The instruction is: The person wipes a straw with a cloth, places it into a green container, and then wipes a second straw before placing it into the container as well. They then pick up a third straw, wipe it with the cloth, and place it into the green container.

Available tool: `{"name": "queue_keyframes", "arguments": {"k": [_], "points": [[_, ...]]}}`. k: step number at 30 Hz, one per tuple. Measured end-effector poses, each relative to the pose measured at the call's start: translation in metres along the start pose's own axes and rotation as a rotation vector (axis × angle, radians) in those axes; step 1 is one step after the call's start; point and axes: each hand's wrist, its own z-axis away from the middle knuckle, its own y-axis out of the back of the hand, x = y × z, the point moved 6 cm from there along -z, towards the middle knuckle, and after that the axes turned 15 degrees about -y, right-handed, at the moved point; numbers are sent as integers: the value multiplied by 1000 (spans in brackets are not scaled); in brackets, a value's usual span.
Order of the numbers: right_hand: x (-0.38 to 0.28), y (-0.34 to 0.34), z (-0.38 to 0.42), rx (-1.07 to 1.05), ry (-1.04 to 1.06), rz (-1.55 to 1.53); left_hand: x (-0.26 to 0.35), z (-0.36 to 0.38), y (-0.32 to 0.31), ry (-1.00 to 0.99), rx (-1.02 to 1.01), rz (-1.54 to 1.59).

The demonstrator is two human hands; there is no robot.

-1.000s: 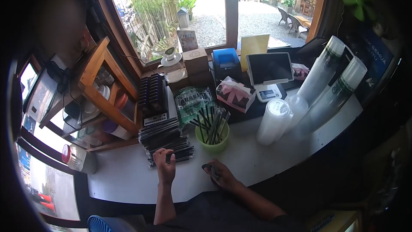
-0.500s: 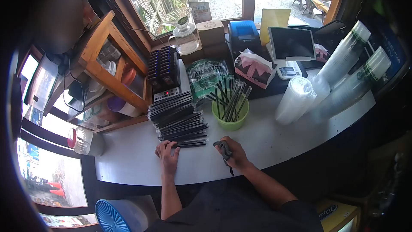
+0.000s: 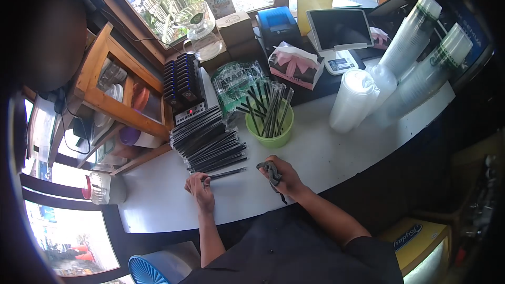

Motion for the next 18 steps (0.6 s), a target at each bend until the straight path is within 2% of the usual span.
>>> {"name": "queue_keyframes", "arguments": {"k": [5, 11, 18], "points": [[7, -1, 1, -50, -53, -94, 1, 2, -1, -24, 23, -57], [8, 3, -4, -11, -50, -27, 0, 1, 0, 4, 64, -68], [4, 8, -6, 4, -35, -108, -1, -1, -2, -11, 104, -35]]}}
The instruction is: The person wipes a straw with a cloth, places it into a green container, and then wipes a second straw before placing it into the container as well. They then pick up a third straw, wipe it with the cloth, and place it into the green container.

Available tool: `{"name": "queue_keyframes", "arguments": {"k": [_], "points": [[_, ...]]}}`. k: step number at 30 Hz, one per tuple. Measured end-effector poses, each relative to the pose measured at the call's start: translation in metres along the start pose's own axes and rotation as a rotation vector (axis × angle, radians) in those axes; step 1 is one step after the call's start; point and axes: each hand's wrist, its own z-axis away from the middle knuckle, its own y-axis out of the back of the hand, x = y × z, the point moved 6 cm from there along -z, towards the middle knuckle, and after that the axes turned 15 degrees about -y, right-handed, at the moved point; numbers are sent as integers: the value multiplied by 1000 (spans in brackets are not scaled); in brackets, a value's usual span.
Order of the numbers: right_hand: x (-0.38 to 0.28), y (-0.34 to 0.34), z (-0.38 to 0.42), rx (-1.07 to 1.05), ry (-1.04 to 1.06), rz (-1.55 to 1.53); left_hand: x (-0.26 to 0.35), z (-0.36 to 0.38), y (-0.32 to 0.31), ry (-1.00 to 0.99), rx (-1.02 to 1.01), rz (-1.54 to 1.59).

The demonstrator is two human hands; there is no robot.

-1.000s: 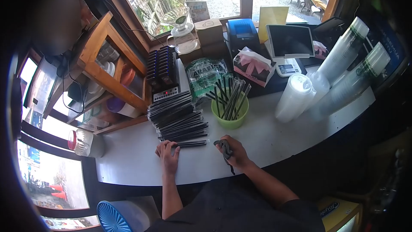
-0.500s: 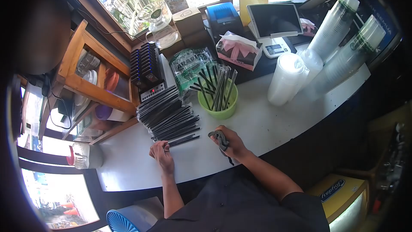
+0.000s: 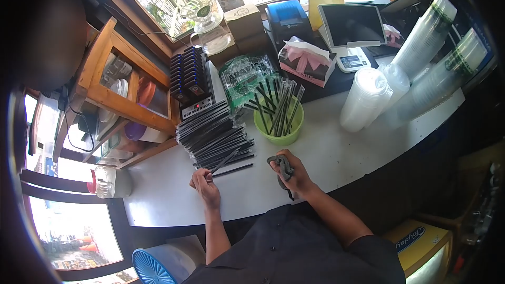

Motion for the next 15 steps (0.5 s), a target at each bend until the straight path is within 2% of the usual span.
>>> {"name": "queue_keyframes", "arguments": {"k": [10, 15], "points": [[1, 3, -2, 55, 22, 43, -4, 0, -4, -10, 37, 35], [1, 4, -4, 59, 15, 28, 3, -8, -1, -56, -36, 15]]}}
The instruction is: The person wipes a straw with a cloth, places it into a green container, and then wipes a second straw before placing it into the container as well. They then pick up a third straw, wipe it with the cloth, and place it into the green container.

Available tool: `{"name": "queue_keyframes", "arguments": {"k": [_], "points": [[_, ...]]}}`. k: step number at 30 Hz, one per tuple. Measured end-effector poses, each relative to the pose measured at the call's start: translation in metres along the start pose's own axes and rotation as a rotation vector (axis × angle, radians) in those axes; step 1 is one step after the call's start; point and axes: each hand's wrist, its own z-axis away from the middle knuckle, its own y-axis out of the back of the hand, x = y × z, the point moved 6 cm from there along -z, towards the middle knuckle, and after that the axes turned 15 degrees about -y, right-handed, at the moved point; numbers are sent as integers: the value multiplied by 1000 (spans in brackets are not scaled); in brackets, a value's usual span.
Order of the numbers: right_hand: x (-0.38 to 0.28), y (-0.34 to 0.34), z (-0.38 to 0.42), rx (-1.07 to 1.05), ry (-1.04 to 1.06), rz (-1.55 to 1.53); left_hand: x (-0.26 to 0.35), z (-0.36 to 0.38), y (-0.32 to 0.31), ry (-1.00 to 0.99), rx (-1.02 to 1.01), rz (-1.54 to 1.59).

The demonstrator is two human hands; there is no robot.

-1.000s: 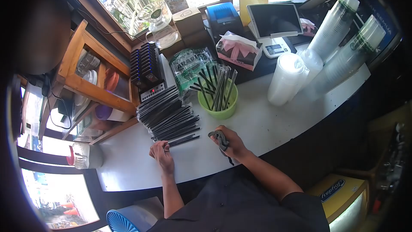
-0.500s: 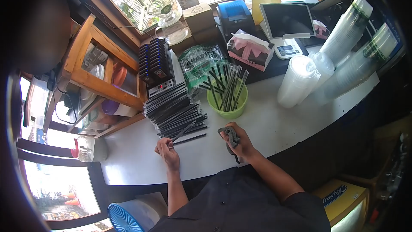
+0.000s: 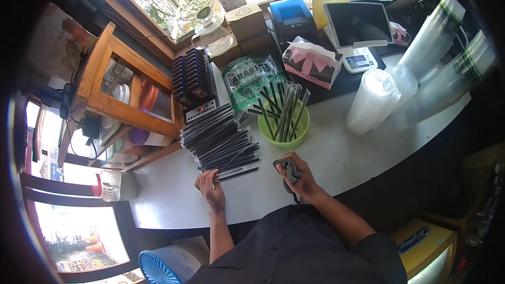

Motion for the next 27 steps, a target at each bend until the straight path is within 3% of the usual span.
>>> {"name": "queue_keyframes", "arguments": {"k": [7, 10, 12, 13, 14, 17, 19, 25, 27], "points": [[1, -2, -5, -89, -77, 5, 5, -7, 3, 13, 13, -99], [-15, -9, -6, -224, -214, -73, 15, -22, 8, 13, -3, 13], [-19, -20, 2, -348, -341, -155, 29, -35, 5, 94, -98, 327], [-29, -24, 3, -327, -312, -180, 37, -43, 2, 133, -142, 482], [-41, -30, 7, -304, -285, -208, 53, -54, 1, -76, -252, 435], [-48, -37, 12, -338, -201, -316, 73, -41, -26, -111, -533, 714], [-55, -43, 13, -383, -185, -469, 79, -31, -35, -56, -543, 846], [-106, -18, 10, -194, 122, -559, 93, -20, -57, 97, -572, 1057], [-105, -20, 10, -191, 164, -457, 95, -19, -62, 130, -586, 1102]]}}
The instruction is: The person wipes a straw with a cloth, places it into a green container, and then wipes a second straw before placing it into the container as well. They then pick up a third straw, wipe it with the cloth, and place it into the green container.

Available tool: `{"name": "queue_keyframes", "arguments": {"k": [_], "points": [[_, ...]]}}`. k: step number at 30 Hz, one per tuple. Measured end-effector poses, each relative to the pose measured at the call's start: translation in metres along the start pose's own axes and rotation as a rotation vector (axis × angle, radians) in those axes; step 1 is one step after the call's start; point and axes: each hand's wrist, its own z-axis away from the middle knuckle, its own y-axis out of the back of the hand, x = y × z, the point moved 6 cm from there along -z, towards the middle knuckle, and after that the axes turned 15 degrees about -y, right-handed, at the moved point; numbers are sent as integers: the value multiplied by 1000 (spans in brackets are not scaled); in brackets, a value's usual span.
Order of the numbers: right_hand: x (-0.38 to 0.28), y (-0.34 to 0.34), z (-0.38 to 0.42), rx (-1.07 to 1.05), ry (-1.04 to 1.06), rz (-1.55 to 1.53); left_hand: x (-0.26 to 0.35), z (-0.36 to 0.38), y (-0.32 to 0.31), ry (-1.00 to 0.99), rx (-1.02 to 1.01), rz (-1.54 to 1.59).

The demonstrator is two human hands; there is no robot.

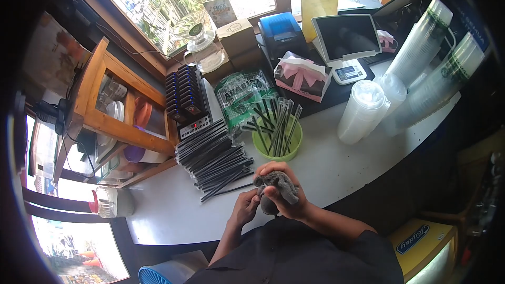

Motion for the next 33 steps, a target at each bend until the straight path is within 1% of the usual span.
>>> {"name": "queue_keyframes", "arguments": {"k": [2, 3, 6, 8, 11, 12, 14, 15, 18, 19, 22, 23, 26, 27, 30, 31, 32, 33], "points": [[7, -4, 3, -11, -51, 124, -2, 1, 0, -5, 21, 47], [17, -5, 6, -52, -263, 183, -3, 1, 0, -8, 31, 70], [34, -3, 6, -82, -416, 214, -4, -2, 0, -21, 30, 5], [18, 2, 3, -25, -274, 164, -6, -4, -1, 23, 7, 42], [-24, 5, 0, 25, -32, 105, -10, -3, -6, 68, -38, 69], [-28, 4, -1, 10, 11, 171, -12, -2, -8, 78, -56, 72], [-32, 4, -3, -18, 98, 305, -10, -3, -10, 49, -5, 83], [-25, 4, -4, -21, 78, 315, -10, -2, -10, 36, 22, 88], [13, 1, 4, -82, -323, 243, -13, 1, -10, 38, 48, 51], [23, -3, 7, -170, -442, 320, -6, -3, -10, -23, 101, 63], [16, -1, 3, -97, -54, 579, 5, -11, -11, 72, 94, 158], [21, 8, 5, -150, -293, 357, -9, -6, -15, 140, 85, 237], [-11, 14, 0, -106, -183, 233, -3, -16, -18, 79, 96, 342], [-23, 13, -2, -109, -120, 265, -8, -17, -23, 88, 92, 417], [-27, 9, -5, -63, 17, 445, -9, -22, -24, 12, 248, 519], [-18, 8, -4, -67, -43, 444, -8, -24, -21, -7, 248, 467], [-11, 5, -4, -46, 11, 588, -5, -27, -18, -27, 252, 414], [15, 7, -1, -124, -323, 451, 0, -28, -15, -44, 258, 362]]}}
